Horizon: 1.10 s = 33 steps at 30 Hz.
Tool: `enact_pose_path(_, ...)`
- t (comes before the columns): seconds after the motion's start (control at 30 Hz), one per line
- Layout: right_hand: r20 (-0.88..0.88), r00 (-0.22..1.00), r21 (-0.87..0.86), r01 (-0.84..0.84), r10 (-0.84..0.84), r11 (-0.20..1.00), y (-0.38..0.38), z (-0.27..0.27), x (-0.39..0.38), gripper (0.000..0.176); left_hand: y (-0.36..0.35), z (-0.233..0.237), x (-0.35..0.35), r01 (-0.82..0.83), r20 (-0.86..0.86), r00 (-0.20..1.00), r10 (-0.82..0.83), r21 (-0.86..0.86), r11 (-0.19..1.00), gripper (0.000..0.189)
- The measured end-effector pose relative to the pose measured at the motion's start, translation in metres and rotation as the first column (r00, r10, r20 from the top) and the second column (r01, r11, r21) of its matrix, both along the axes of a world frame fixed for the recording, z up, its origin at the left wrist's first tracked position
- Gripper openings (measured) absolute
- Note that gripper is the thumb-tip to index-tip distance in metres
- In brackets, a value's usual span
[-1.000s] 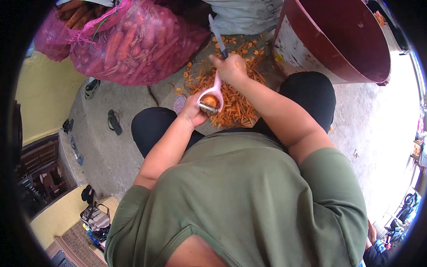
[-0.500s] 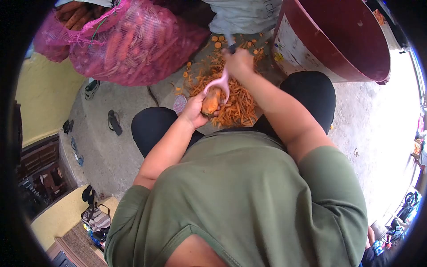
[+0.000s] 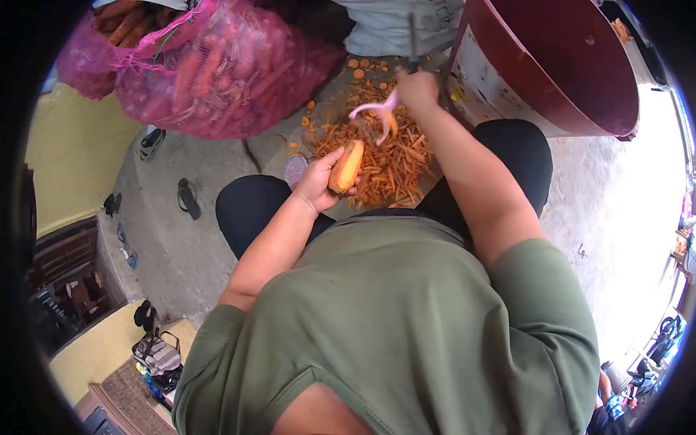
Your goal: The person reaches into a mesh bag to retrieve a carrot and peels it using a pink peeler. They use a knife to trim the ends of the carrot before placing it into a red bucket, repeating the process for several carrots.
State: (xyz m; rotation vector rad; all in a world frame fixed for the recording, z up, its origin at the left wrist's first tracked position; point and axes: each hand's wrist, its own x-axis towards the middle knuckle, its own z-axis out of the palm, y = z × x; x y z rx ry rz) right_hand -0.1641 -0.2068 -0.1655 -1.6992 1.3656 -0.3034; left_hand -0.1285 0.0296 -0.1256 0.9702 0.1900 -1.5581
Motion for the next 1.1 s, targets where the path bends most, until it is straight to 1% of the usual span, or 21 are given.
enact_pose_path(0.07, -0.242, 0.933, -0.103, -0.297, 0.265, 0.949, 0.025, 0.021, 0.001, 0.049, -0.002, -0.003, 0.002, 0.024, 0.007, 1.0, -0.024, -0.017, 1.0, 0.03)
enact_pose_path(0.1, -0.174, 0.953, -0.102, -0.268, 0.248, 0.958, 0.03, 0.025, -0.002, 0.048, -0.003, -0.003, 0.002, 0.031, -0.004, 1.0, -0.031, -0.035, 0.999, 0.03)
enact_pose_path(0.17, -0.098, 0.994, -0.088, -0.067, 0.058, 0.994, 0.0, 0.008, -0.007, 0.041, -0.002, 0.001, 0.0, 0.046, -0.029, 0.998, -0.047, -0.06, 0.997, 0.031)
enact_pose_path(0.2, -0.058, 0.998, -0.074, 0.035, -0.039, 0.997, -0.005, 0.013, -0.006, 0.038, -0.003, 0.006, -0.001, 0.026, 0.011, 1.0, -0.026, -0.053, 0.998, 0.031)
enact_pose_path(0.27, -0.067, 0.996, -0.014, -0.056, 0.055, 0.998, 0.005, 0.016, -0.003, 0.04, -0.005, 0.018, -0.005, -0.012, 0.093, 0.996, 0.016, -0.045, 0.999, 0.031)
enact_pose_path(0.33, -0.071, 0.986, 0.037, -0.148, 0.151, 0.988, 0.032, 0.041, 0.001, 0.043, -0.004, 0.004, 0.002, -0.024, 0.036, 0.999, 0.026, -0.044, 0.999, 0.031)
enact_pose_path(0.4, -0.053, 0.938, 0.084, -0.337, 0.342, 0.938, 0.068, 0.059, -0.002, 0.042, -0.005, -0.003, 0.002, -0.057, 0.0, 0.998, 0.057, -0.039, 0.998, 0.032)
enact_pose_path(0.47, -0.064, 0.951, 0.05, -0.299, 0.302, 0.953, 0.066, 0.052, -0.002, 0.042, -0.008, -0.005, -0.004, -0.111, -0.017, 0.994, 0.111, -0.029, 0.993, 0.032)
enact_pose_path(0.5, -0.068, 0.957, 0.033, -0.28, 0.282, 0.959, 0.063, 0.048, -0.001, 0.042, -0.008, -0.007, -0.005, -0.099, -0.012, 0.995, 0.099, -0.021, 0.995, 0.031)
enact_pose_path(0.53, -0.098, 0.969, -0.051, -0.233, 0.228, 0.971, 0.047, 0.042, 0.0, 0.043, -0.007, -0.009, -0.005, -0.087, -0.006, 0.996, 0.087, -0.013, 0.996, 0.03)
enact_pose_path(0.6, -0.112, 0.993, -0.123, -0.046, 0.032, 0.991, 0.015, 0.031, -0.001, 0.044, -0.005, -0.009, -0.004, -0.064, 0.011, 0.998, 0.064, 0.005, 0.998, 0.029)
enact_pose_path(0.7, -0.147, 0.984, -0.093, -0.115, 0.1, 0.989, 0.019, 0.028, 0.0, 0.042, -0.006, -0.003, -0.004, -0.13, 0.024, 0.991, 0.129, 0.069, 0.989, 0.03)
enact_pose_path(0.73, -0.165, 0.966, -0.062, -0.213, 0.201, 0.975, 0.038, 0.041, 0.002, 0.042, -0.008, -0.002, -0.004, -0.159, 0.017, 0.987, 0.158, 0.092, 0.983, 0.032)
enact_pose_path(0.8, 0.002, 0.932, -0.007, -0.361, 0.361, 0.932, 0.075, 0.068, -0.006, 0.043, -0.012, 0.0, -0.003, -0.17, -0.042, 0.983, 0.177, 0.128, 0.977, 0.032)
enact_pose_path(0.83, -0.024, 0.945, -0.026, -0.328, 0.327, 0.944, 0.073, 0.064, -0.006, 0.043, -0.012, 0.0, -0.003, -0.174, -0.072, 0.98, 0.187, 0.149, 0.973, 0.032)
enact_pose_path(0.9, -0.07, 0.964, -0.069, -0.26, 0.256, 0.963, 0.061, 0.051, -0.002, 0.043, -0.01, 0.001, -0.006, -0.101, 0.002, 0.995, 0.101, 0.048, 0.994, 0.032)
enact_pose_path(0.93, -0.159, 0.97, -0.126, -0.202, 0.181, 0.971, 0.043, 0.04, 0.001, 0.043, -0.009, 0.002, -0.006, -0.061, 0.045, 0.997, 0.061, -0.001, 0.998, 0.032)
enact_pose_path(0.97, -0.13, 0.986, -0.149, -0.127, 0.108, 0.981, 0.018, 0.024, -0.001, 0.043, -0.007, -0.003, -0.005, -0.048, 0.01, 0.999, 0.048, -0.004, 0.999, 0.032)
enact_pose_path(1.0, -0.098, 0.995, -0.169, -0.05, 0.034, 0.984, 0.009, 0.028, -0.002, 0.042, -0.005, -0.008, -0.003, -0.036, -0.025, 0.999, 0.035, -0.009, 0.999, 0.031)
enact_pose_path(1.03, -0.102, 0.993, -0.134, -0.067, 0.054, 0.989, 0.011, 0.027, 0.0, 0.042, -0.003, -0.012, -0.002, -0.024, -0.061, 0.998, 0.023, -0.013, 1.0, 0.031)
enact_pose_path(1.1, -0.114, 0.989, -0.066, -0.104, 0.096, 0.992, 0.027, 0.038, 0.002, 0.043, -0.006, -0.01, -0.002, -0.137, -0.1, 0.986, 0.136, -0.003, 0.991, 0.031)
